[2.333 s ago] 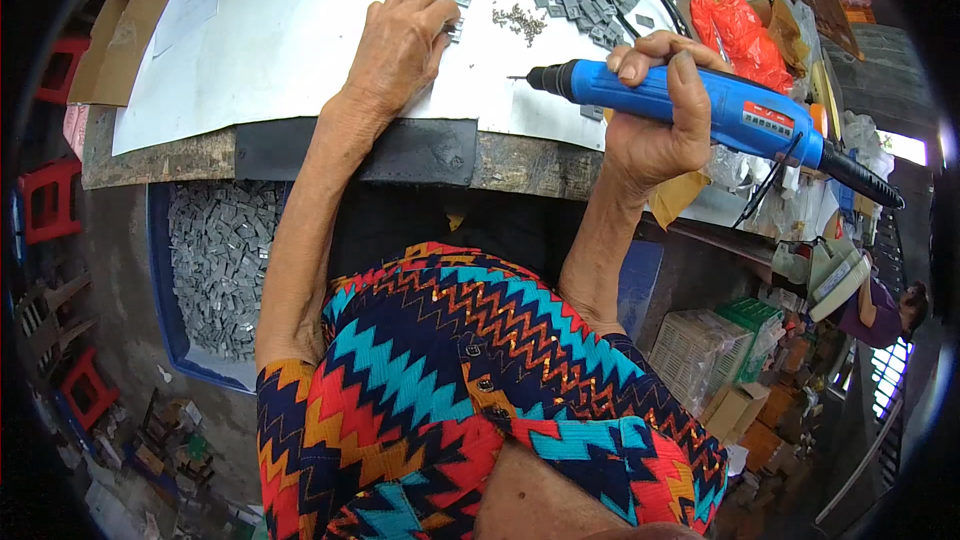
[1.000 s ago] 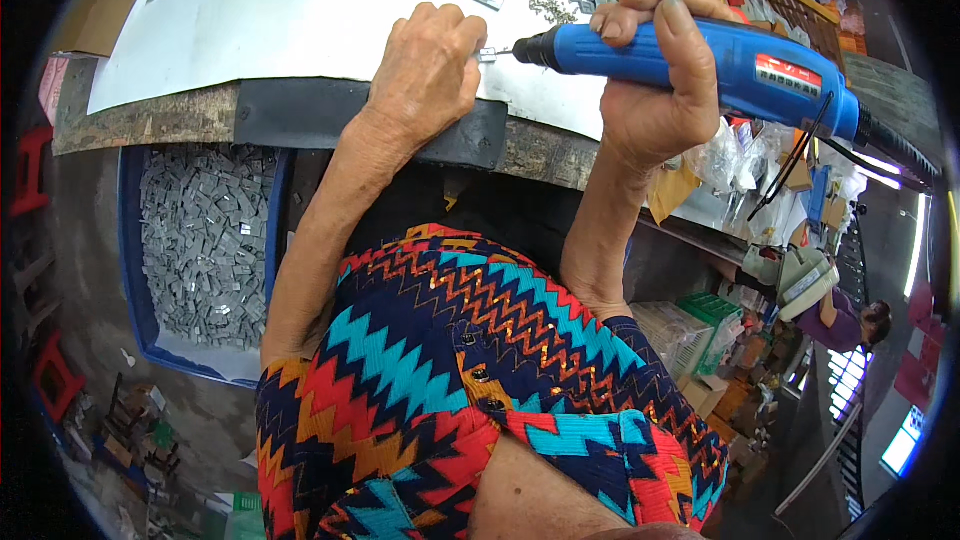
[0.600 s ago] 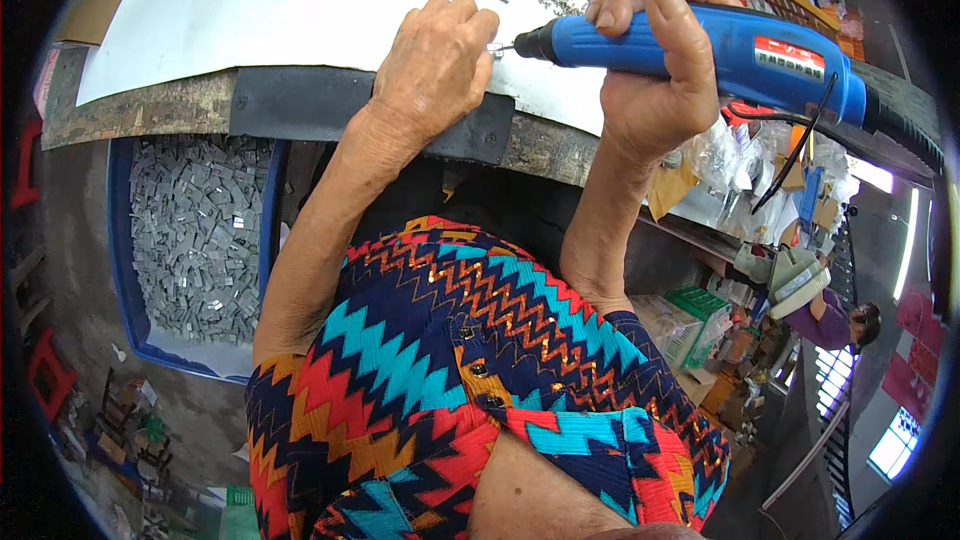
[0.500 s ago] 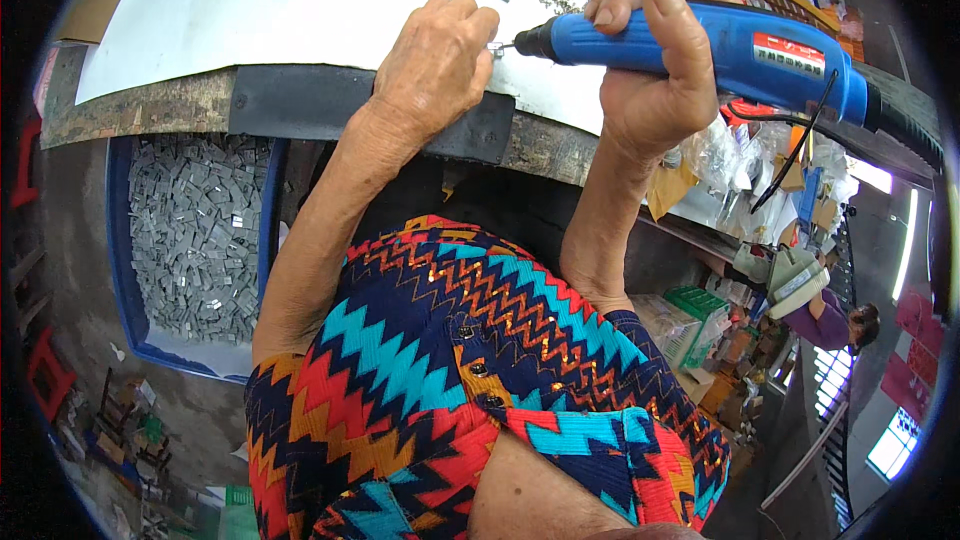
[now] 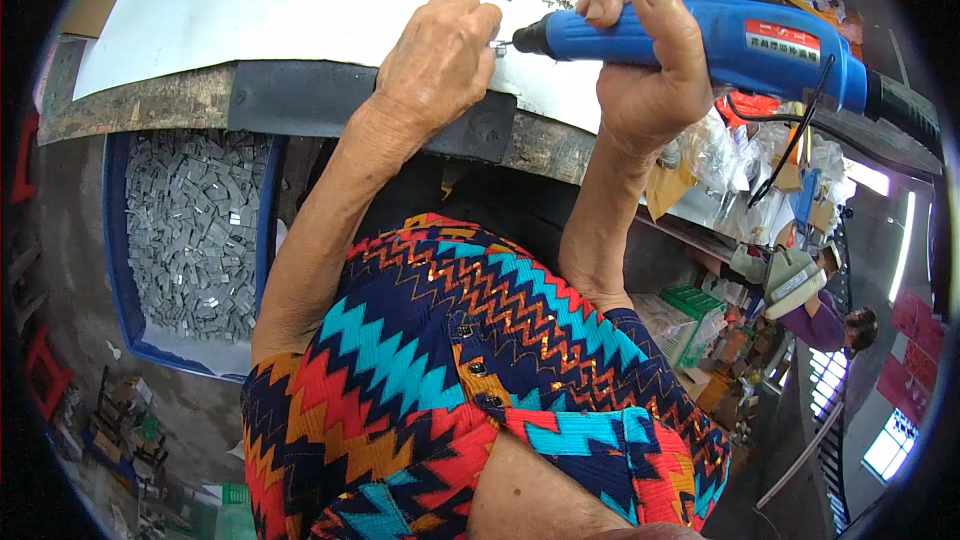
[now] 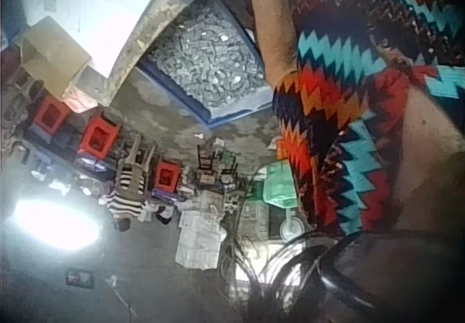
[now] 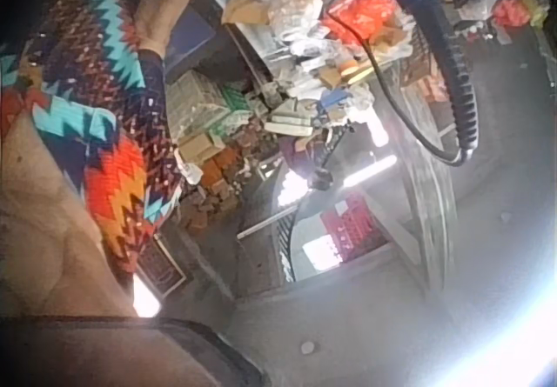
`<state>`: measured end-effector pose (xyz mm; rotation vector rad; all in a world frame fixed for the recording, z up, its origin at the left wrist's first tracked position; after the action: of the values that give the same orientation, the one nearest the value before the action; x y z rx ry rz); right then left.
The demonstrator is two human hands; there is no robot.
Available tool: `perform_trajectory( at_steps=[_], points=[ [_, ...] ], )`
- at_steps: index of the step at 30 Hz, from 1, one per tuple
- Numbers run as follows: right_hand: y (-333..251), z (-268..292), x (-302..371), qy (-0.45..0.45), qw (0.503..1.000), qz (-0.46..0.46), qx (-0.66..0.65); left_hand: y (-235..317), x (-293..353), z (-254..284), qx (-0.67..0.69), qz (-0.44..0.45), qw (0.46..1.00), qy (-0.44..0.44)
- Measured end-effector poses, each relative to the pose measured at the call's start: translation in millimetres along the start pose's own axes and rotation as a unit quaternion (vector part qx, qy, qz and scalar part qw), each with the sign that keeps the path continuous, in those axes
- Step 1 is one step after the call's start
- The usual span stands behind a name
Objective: Assembling small grey plastic components by driving screws into them using an electric screwdriver.
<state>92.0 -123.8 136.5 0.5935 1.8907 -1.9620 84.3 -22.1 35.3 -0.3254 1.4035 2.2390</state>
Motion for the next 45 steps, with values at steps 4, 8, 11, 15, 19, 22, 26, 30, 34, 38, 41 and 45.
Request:
perform_trajectory(
  at_steps=[4, 8, 11, 15, 19, 22, 26, 30, 34, 38, 41, 45],
  points=[
    [6.0, 1.5, 0.7, 0.012, 1.0, -0.018, -0.017, 0.6, 0.4, 0.2, -0.005, -0.002, 1.0, 0.005],
    [1.2, -3.4, 0.2, 0.0, 1.0, 0.003, 0.007, -0.7, 0.8, -1.1, -0.013, 0.005, 1.0, 0.002],
    [-0.4, -5.2, -0.4, -0.004, 1.0, 0.012, 0.002, -0.2, 0.5, -0.4, -0.015, 0.008, 1.0, 0.0],
    [-6.4, -6.4, 3.0, 0.065, 0.997, -0.022, 0.025, -0.9, -0.6, -1.8, -0.014, 0.008, 1.0, -0.004],
    [-7.9, -9.9, 2.0, 0.058, 0.997, -0.015, 0.041, -0.1, -1.7, -2.9, -0.033, 0.02, 0.999, -0.03],
    [-6.9, -14.2, 0.5, 0.03, 0.999, -0.012, 0.03, -2.0, -1.0, -2.1, -0.008, 0.019, 1.0, -0.012],
    [2.0, -17.7, 0.8, 0.0, 0.999, -0.049, 0.006, -4.1, 0.1, -1.4, 0.002, 0.021, 1.0, -0.003],
    [-2.8, -16.4, 0.5, -0.003, 0.999, -0.007, 0.049, -2.0, -0.5, -1.5, 0.009, 0.014, 1.0, -0.003],
    [-3.9, -16.6, 1.4, 0.01, 1.0, -0.001, -0.004, -2.3, -4.0, -0.8, 0.009, 0.014, 1.0, -0.011],
    [6.7, -10.8, 1.1, -0.005, 0.999, -0.031, 0.043, -4.8, -1.2, -1.9, 0.01, 0.013, 1.0, -0.015],
    [4.6, -15.1, -1.4, -0.017, 0.999, -0.017, -0.028, -3.9, -2.3, -1.3, 0.015, 0.014, 1.0, -0.009],
    [3.5, -9.1, 1.7, 0.014, 1.0, -0.023, -0.003, -3.8, -1.2, -0.7, 0.015, 0.012, 1.0, -0.008]
  ],
)
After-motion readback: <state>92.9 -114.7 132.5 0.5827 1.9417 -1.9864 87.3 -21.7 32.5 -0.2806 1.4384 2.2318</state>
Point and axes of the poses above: each hand's wrist, its own x-axis away from the middle knuckle, its own z-axis out of the back of the hand, y = z × x, the point moved 10 cm from there along -x, towards the middle knuckle, and after that the axes turned 12 degrees about x, right-handed, at the moved point
